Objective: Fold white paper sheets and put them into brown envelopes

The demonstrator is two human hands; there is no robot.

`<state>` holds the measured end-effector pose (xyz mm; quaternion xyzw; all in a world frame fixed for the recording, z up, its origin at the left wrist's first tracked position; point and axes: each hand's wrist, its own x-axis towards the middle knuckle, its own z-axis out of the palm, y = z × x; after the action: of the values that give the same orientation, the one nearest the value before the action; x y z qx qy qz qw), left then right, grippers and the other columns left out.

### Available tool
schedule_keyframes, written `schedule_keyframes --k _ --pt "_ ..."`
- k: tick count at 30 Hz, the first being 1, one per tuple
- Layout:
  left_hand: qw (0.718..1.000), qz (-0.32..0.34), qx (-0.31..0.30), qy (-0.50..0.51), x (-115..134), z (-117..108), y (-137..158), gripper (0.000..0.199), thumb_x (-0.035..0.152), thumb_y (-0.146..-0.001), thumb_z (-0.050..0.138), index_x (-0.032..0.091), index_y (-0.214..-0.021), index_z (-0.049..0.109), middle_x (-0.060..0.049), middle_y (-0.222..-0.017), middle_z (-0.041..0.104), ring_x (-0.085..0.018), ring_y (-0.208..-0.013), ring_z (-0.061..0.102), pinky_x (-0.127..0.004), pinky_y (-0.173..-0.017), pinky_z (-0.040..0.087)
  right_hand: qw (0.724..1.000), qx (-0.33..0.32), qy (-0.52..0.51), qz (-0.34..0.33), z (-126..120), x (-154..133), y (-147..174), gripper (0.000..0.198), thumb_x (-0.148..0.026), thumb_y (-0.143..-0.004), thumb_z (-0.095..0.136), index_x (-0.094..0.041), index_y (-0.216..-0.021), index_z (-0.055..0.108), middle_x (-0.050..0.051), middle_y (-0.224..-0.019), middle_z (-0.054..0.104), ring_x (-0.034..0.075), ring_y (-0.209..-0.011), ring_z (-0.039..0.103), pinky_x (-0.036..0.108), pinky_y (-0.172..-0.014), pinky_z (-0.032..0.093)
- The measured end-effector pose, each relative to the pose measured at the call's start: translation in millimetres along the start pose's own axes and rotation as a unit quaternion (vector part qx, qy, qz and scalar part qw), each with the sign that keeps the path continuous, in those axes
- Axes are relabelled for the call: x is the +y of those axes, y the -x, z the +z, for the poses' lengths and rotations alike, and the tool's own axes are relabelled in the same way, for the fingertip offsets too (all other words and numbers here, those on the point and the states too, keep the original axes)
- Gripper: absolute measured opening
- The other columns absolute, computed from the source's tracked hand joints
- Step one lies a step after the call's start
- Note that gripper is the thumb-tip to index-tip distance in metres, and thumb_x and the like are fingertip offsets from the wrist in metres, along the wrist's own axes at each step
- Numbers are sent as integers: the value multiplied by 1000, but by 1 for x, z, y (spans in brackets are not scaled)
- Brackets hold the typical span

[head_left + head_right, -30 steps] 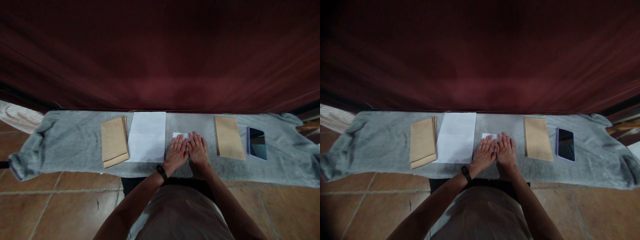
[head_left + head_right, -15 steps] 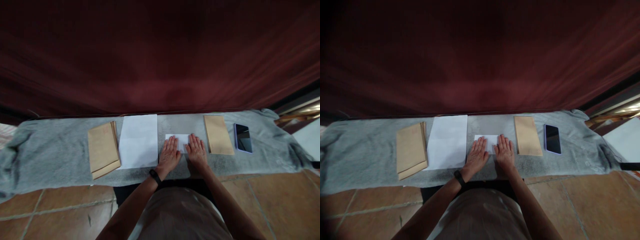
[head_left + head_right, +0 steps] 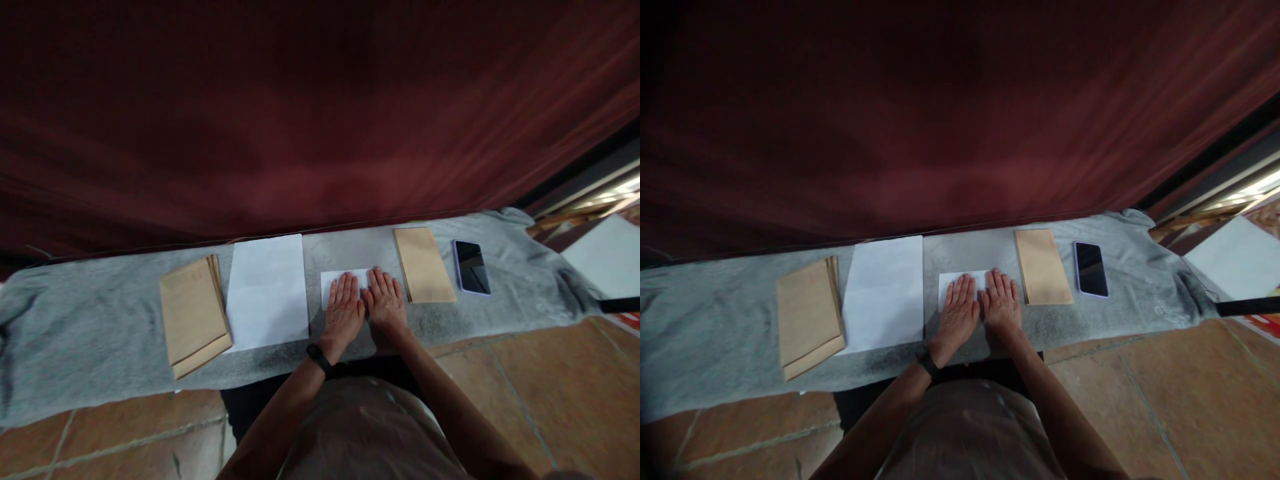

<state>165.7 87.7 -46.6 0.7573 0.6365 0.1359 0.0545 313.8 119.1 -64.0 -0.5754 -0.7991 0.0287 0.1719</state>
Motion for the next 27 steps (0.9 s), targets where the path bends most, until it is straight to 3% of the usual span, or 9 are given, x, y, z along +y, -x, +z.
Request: schedule_keyframes --k 10,16,18,23,27 --pt "997 -60 10 -40 -29 -5 -2 62 24 -102 34 0 -158 27 -21 -166 26 -29 -157 18 -49 -127 26 1000 2 8 5 -2 -3 -1 58 -38 -106 37 -15 -159 36 13 -161 41 33 -149 37 52 -121 24" --pt "996 -78 41 -21 -33 -7 4 64 27 -102 35 5 -160 21 -20 -166 29 -29 -156 23 -53 -126 29 1000 -10 -2 17 -7 -4 -1 57 -36 -106 38 -15 -159 36 13 -162 39 31 -151 33 53 -122 24" --pt "996 -75 47 -15 -33 -7 4 66 27 -101 36 6 -161 19 -21 -166 29 -30 -156 23 -55 -125 29 1000 -17 -14 3 -10 -10 1 57 -34 -106 37 -14 -159 35 13 -163 38 29 -151 33 53 -123 25" --pt "997 -64 38 -21 -35 -6 3 64 26 -102 34 5 -161 18 -21 -166 28 -30 -156 21 -55 -125 29 990 -70 -53 -107 -14 -40 15 52 -31 -107 33 -14 -155 43 10 -161 42 24 -149 38 47 -125 24" --pt "997 -61 33 -34 -35 -6 4 63 25 -102 32 5 -160 20 -21 -166 30 -29 -156 21 -54 -125 29 991 -70 -44 -106 -16 -45 21 52 -33 -108 33 -14 -155 43 10 -161 41 24 -148 39 48 -125 24"
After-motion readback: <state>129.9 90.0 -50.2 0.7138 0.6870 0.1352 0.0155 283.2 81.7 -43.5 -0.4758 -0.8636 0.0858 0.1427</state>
